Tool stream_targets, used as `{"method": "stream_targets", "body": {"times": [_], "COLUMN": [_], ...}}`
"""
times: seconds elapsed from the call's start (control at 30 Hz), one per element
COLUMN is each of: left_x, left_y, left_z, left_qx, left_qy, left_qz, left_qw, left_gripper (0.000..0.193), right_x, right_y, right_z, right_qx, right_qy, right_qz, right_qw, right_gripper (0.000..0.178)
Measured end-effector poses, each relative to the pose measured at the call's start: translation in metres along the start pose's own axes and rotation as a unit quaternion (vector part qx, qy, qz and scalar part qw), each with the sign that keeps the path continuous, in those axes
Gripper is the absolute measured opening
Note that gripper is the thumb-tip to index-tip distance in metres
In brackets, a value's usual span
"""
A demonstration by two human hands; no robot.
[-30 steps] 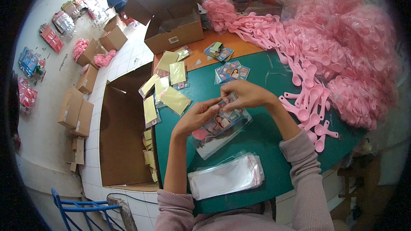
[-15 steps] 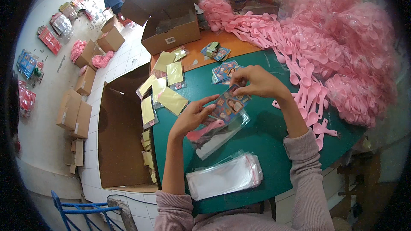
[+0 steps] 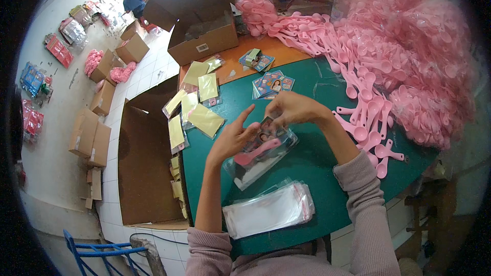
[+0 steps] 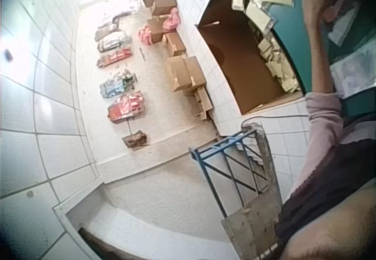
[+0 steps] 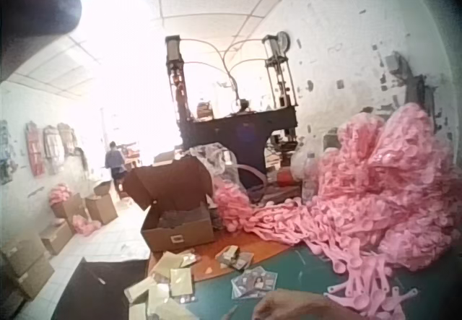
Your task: Pack pink plastic spoons and small cards into clear plastic bags and seal them with gold stickers.
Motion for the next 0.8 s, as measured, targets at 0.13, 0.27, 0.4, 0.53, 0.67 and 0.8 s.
{"method": "stream_targets", "body": {"times": [0.13, 0.27, 0.4, 0.53, 0.67, 0.8], "left_x": [-0.016, -0.007, -0.005, -0.014, -0.017, -0.028], "left_y": [-0.006, -0.013, -0.014, -0.024, 0.006, 0.025], "left_z": [-0.007, -0.015, -0.014, -0.006, -0.017, -0.035], "left_qx": [-0.124, -0.152, -0.141, 0.045, -0.089, -0.149], "left_qy": [-0.008, 0.043, 0.020, 0.033, -0.068, -0.127], "left_qz": [-0.080, -0.149, -0.153, -0.101, -0.326, -0.383], "left_qw": [0.989, 0.976, 0.978, 0.993, 0.939, 0.903], "left_gripper": [0.059, 0.058, 0.056, 0.058, 0.060, 0.058], "right_x": [0.009, 0.006, 0.011, 0.006, -0.020, -0.022], "right_y": [-0.022, -0.023, -0.022, -0.040, -0.002, 0.033], "right_z": [-0.002, -0.008, -0.017, -0.022, -0.023, -0.012], "right_qx": [0.104, 0.126, 0.084, 0.204, 0.124, 0.029], "right_qy": [-0.035, -0.015, 0.056, -0.037, -0.104, -0.119], "right_qz": [0.035, 0.142, 0.121, -0.072, -0.181, -0.214], "right_qw": [0.993, 0.982, 0.988, 0.976, 0.970, 0.969], "right_gripper": [0.019, 0.018, 0.018, 0.022, 0.032, 0.027]}}
Point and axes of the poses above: each hand's wrist, its own z-axis towards the middle knuckle, its own y-axis out of the palm, x = y × z, the point moved 7 cm from there along z, towards the middle knuckle, and after that the axes turned 6 degrees about -y, right-handed, at the moved point
